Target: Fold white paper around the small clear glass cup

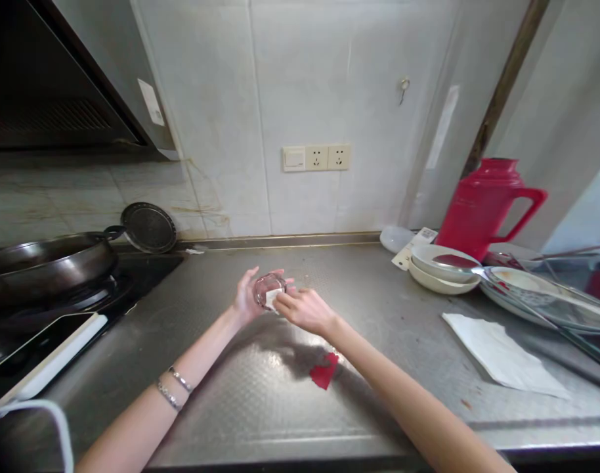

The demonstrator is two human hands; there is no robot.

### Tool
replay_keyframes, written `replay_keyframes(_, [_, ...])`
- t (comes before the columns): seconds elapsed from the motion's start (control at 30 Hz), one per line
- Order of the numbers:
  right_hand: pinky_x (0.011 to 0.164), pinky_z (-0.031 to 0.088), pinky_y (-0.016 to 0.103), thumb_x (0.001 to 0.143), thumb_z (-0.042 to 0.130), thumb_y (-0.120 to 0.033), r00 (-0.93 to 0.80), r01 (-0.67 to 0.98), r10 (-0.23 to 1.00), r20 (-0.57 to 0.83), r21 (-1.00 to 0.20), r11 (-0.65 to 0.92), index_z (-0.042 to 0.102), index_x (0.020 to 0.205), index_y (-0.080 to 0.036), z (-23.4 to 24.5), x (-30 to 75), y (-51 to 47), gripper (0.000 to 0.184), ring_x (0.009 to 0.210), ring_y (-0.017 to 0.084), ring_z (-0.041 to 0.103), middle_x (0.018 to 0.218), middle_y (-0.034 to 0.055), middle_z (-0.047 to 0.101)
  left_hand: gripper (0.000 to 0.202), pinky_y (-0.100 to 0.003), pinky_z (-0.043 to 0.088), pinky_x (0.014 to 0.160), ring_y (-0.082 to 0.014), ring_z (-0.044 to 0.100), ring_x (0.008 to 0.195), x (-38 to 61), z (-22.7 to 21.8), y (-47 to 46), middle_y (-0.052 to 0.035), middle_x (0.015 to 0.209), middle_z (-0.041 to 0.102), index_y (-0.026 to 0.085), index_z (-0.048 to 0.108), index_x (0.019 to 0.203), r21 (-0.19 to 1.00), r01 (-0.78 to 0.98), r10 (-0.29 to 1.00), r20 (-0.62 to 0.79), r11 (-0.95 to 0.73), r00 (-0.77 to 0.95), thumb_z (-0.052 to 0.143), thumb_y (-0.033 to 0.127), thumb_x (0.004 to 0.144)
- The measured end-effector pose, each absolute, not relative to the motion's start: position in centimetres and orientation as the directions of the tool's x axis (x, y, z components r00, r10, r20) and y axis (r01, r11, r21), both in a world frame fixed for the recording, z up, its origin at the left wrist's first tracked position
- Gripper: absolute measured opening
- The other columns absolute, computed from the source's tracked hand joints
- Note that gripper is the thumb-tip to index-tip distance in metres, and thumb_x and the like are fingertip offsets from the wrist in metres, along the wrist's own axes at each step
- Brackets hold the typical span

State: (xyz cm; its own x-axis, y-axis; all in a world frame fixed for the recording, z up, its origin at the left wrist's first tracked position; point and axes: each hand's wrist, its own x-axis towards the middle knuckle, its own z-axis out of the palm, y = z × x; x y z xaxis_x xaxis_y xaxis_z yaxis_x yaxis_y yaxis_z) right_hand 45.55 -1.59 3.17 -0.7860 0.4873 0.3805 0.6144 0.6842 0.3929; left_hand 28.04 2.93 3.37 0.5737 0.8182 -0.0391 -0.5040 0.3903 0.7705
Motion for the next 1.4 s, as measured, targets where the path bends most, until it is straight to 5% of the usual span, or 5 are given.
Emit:
replay_keyframes(0.2, [0.055, 0.03, 0.025, 0.1, 0.026, -0.018, -0.934, 0.358, 0.292, 0.207, 0.571, 0.739, 0.056, 0.094, -0.017, 6.7, 47.4, -0.2, 0.03, 0.077, 0.013, 0.053, 0.088, 0.0052, 0.06, 0.048, -0.041, 0.052, 0.065, -0.0166, 0.056, 0.048, 27.8, 3.6, 2.8, -0.0057, 0.061, 0.067, 0.012, 0.067, 0.09, 0.704, -0.424, 0.753, -0.239, 0.57, 0.613, 0.051, 0.056, 0.079])
replay_keyframes(0.4, [0.055, 0.028, 0.025, 0.099, 0.028, -0.015, -0.982, 0.181, 0.18, 0.06, 0.59, 0.787, 0.057, 0.087, -0.018, 9.6, 47.9, 1.3, 0.031, 0.084, 0.014, 0.052, 0.09, 0.0055, 0.061, 0.04, -0.049, 0.052, 0.068, -0.021, 0.063, 0.054, 28.0, 4.6, 2.2, -0.0037, 0.061, 0.065, 0.014, 0.065, 0.085, 0.758, -0.393, 0.76, -0.202, 0.521, 0.617, 0.056, 0.052, 0.079])
replay_keyframes(0.77, [0.051, 0.041, 0.024, 0.091, 0.039, -0.012, -0.816, 0.561, 0.54, 0.206, 0.508, 0.654, 0.046, 0.127, -0.021, 6.9, 47.3, -1.8, 0.037, 0.099, 0.022, 0.05, 0.133, 0.0093, 0.05, 0.03, -0.025, 0.047, 0.056, -0.0132, 0.061, 0.057, 29.9, 3.9, 1.8, -0.0056, 0.074, 0.069, 0.013, 0.067, 0.086, 0.739, -0.59, 0.916, -0.092, 0.326, 0.391, 0.055, 0.04, 0.078])
replay_keyframes(1.13, [0.06, 0.045, 0.024, 0.08, 0.043, -0.011, -0.236, 0.915, 0.888, 0.394, -0.219, 0.34, 0.049, 0.124, -0.022, 1.7, 42.2, -6.2, 0.046, 0.078, 0.017, 0.062, 0.117, 0.0076, 0.059, 0.03, -0.027, 0.048, 0.06, -0.0182, 0.065, 0.064, 31.2, 2.7, 0.6, -0.0061, 0.074, 0.07, 0.013, 0.065, 0.087, 0.678, -0.673, 0.935, -0.06, 0.295, 0.35, 0.057, 0.039, 0.075])
replay_keyframes(1.4, [0.059, 0.042, 0.023, 0.067, 0.046, -0.01, -0.008, 0.487, 0.876, 0.482, -0.763, 0.424, 0.058, 0.07, -0.018, 2.0, 38.9, -3.2, 0.015, 0.065, 0.014, 0.054, 0.072, -0.0001, 0.058, 0.039, -0.025, 0.044, 0.05, -0.0155, 0.06, 0.052, 31.2, 2.1, 1.2, -0.0054, 0.062, 0.066, 0.012, 0.064, 0.072, 0.616, -0.746, 0.963, -0.084, 0.253, 0.258, 0.053, 0.049, 0.077])
